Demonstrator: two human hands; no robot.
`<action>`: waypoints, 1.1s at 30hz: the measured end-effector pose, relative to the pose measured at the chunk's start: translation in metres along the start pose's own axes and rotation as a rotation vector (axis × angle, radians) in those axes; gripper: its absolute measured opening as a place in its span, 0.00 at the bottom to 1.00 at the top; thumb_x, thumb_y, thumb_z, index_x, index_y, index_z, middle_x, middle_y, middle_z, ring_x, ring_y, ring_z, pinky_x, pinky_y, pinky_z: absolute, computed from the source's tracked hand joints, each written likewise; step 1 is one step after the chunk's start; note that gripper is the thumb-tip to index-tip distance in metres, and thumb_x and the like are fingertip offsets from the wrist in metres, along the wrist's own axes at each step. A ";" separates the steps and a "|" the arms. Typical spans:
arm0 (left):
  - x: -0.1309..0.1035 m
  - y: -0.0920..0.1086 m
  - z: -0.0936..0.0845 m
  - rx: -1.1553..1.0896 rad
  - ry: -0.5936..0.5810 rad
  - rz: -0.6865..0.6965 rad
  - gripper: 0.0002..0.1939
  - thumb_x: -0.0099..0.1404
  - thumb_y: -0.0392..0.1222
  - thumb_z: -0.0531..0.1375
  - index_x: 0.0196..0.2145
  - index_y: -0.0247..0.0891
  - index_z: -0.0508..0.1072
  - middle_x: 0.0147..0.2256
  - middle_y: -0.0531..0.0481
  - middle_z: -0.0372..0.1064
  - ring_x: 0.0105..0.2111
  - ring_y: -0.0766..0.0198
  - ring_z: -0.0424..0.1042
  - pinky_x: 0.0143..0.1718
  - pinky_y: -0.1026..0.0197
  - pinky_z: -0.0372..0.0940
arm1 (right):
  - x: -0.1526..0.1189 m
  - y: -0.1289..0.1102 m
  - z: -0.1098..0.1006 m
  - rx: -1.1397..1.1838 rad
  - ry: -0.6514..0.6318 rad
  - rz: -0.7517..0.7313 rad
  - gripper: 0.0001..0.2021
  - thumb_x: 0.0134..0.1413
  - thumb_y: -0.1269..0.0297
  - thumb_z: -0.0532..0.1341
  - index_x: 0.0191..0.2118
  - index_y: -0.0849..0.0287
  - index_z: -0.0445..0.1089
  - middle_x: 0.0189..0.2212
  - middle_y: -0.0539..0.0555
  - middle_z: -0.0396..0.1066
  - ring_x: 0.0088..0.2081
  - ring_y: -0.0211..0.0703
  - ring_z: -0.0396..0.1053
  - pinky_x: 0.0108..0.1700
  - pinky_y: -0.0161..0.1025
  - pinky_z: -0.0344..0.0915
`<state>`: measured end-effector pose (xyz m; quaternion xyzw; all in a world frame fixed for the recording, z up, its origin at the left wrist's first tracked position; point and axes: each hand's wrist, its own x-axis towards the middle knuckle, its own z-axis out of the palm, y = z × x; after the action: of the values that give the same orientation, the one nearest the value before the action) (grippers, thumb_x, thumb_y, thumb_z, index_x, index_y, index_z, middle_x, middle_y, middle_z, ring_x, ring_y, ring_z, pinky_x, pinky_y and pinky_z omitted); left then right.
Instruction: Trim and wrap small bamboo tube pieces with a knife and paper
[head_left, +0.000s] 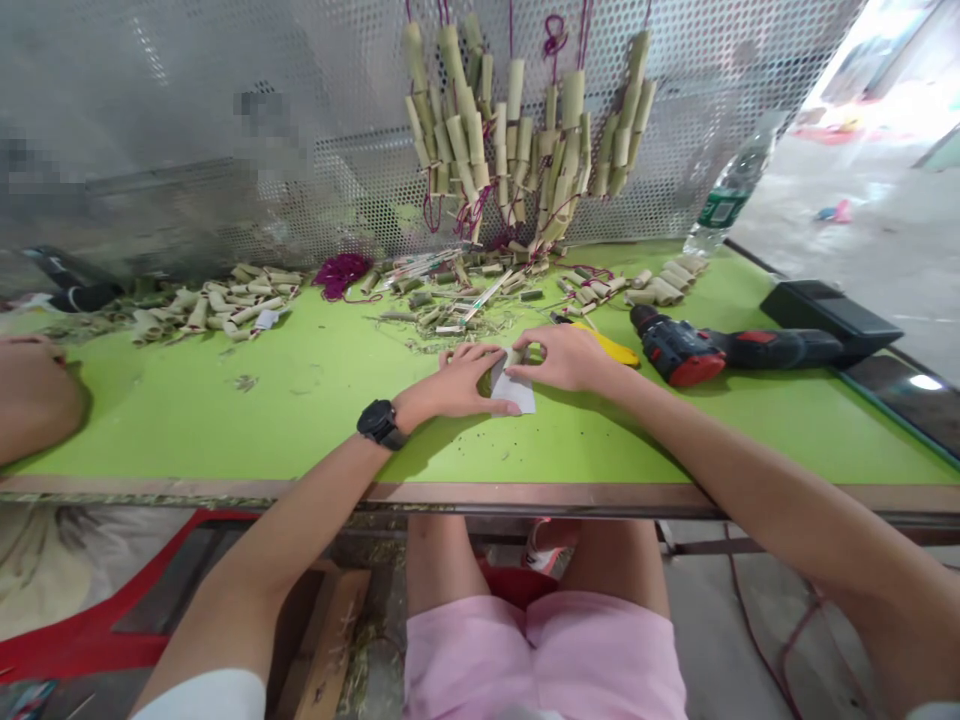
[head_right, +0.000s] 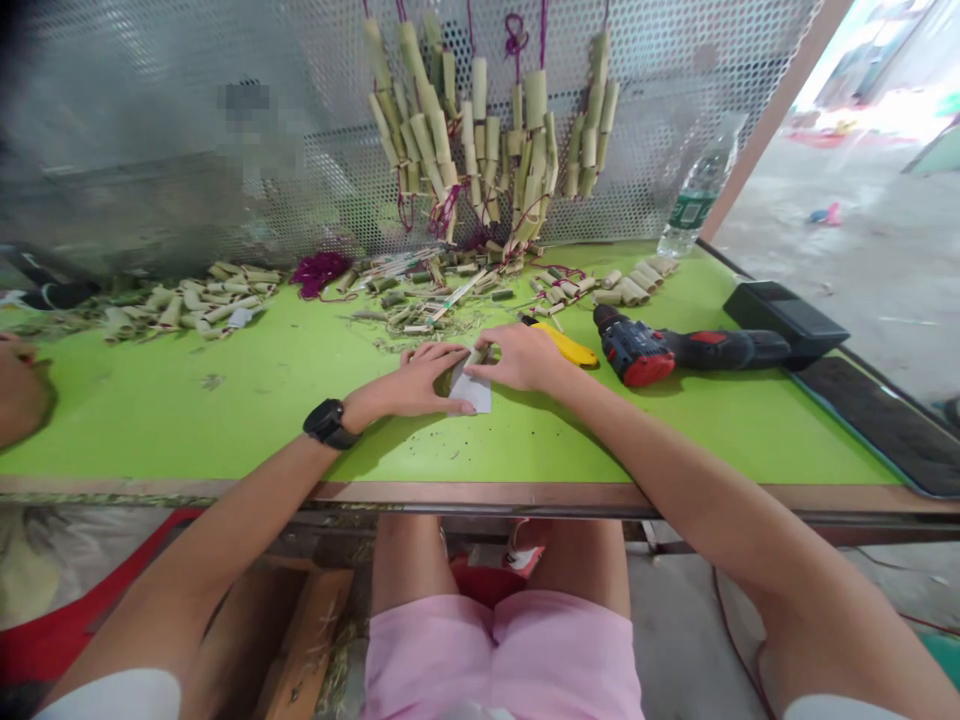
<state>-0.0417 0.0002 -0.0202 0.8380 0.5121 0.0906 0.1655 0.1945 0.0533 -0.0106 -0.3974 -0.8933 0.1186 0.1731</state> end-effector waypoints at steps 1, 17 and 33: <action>0.000 0.000 0.000 0.001 0.003 -0.003 0.57 0.61 0.84 0.62 0.77 0.50 0.62 0.76 0.37 0.58 0.73 0.28 0.56 0.70 0.31 0.55 | 0.000 0.001 0.000 -0.013 0.016 0.012 0.22 0.62 0.42 0.68 0.49 0.53 0.84 0.43 0.58 0.85 0.41 0.56 0.77 0.39 0.46 0.64; 0.000 -0.002 0.002 -0.005 0.007 0.007 0.53 0.59 0.85 0.62 0.72 0.51 0.69 0.72 0.37 0.63 0.70 0.28 0.60 0.69 0.30 0.57 | -0.003 -0.005 -0.001 0.054 -0.023 -0.078 0.16 0.60 0.46 0.71 0.46 0.51 0.85 0.44 0.57 0.86 0.43 0.57 0.79 0.41 0.47 0.68; 0.000 0.000 -0.001 -0.003 -0.018 0.001 0.55 0.59 0.85 0.62 0.73 0.50 0.67 0.74 0.37 0.60 0.71 0.28 0.58 0.69 0.31 0.56 | 0.001 -0.006 -0.004 0.053 -0.061 -0.042 0.17 0.58 0.44 0.73 0.47 0.48 0.86 0.47 0.54 0.86 0.46 0.57 0.80 0.43 0.46 0.68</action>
<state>-0.0415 0.0006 -0.0189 0.8386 0.5102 0.0838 0.1714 0.1919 0.0503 -0.0051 -0.3698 -0.9030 0.1507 0.1586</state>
